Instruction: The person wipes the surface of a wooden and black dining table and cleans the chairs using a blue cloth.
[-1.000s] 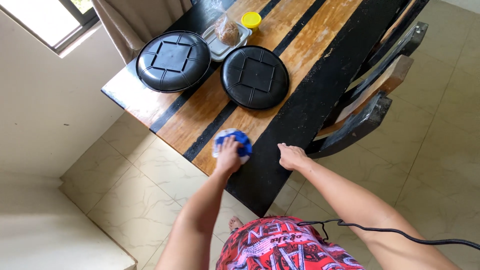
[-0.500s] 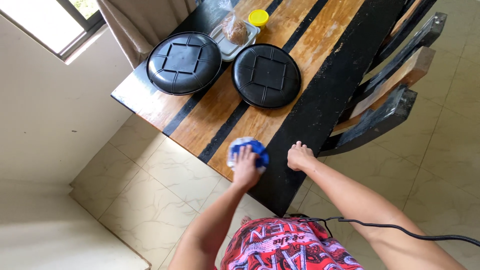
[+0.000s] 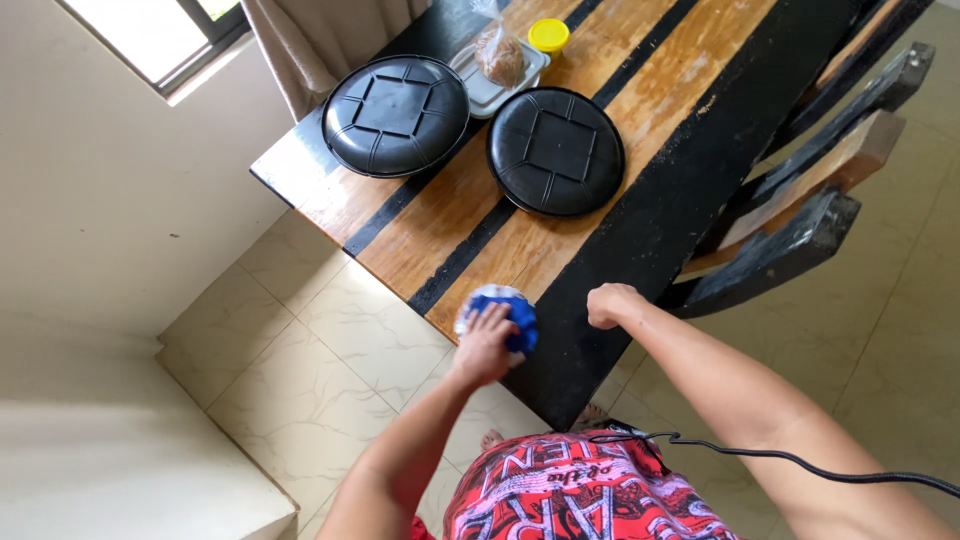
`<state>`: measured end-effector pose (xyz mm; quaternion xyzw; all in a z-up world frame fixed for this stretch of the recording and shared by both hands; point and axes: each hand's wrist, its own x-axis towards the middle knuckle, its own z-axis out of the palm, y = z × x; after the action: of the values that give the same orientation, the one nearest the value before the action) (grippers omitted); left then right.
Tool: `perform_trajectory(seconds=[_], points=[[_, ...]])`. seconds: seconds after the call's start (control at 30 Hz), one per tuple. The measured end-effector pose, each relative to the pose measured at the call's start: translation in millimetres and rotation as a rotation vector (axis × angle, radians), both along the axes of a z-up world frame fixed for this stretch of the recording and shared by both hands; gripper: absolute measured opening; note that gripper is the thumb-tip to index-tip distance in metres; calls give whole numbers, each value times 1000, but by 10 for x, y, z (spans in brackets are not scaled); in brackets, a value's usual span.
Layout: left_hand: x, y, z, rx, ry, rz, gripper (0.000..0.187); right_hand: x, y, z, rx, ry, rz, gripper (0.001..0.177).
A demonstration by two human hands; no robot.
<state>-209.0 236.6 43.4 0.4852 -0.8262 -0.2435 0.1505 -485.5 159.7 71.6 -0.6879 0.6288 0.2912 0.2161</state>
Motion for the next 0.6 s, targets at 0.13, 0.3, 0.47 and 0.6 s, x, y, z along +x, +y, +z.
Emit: perform_trajectory(seconds=[0.13, 0.3, 0.47, 0.6], points=[[168, -348, -209, -27, -16, 287, 45, -74, -21, 58, -8, -7, 74, 31], [-42, -573, -233, 125, -66, 594, 43, -261, 16, 71, -149, -133, 87, 29], [-696, -571, -498, 20, -76, 524, 45, -509, -36, 58, -295, -318, -18, 41], [-1385, -338, -146, 46, -37, 410, 41, -704, -32, -89, -406, -463, -69, 54]])
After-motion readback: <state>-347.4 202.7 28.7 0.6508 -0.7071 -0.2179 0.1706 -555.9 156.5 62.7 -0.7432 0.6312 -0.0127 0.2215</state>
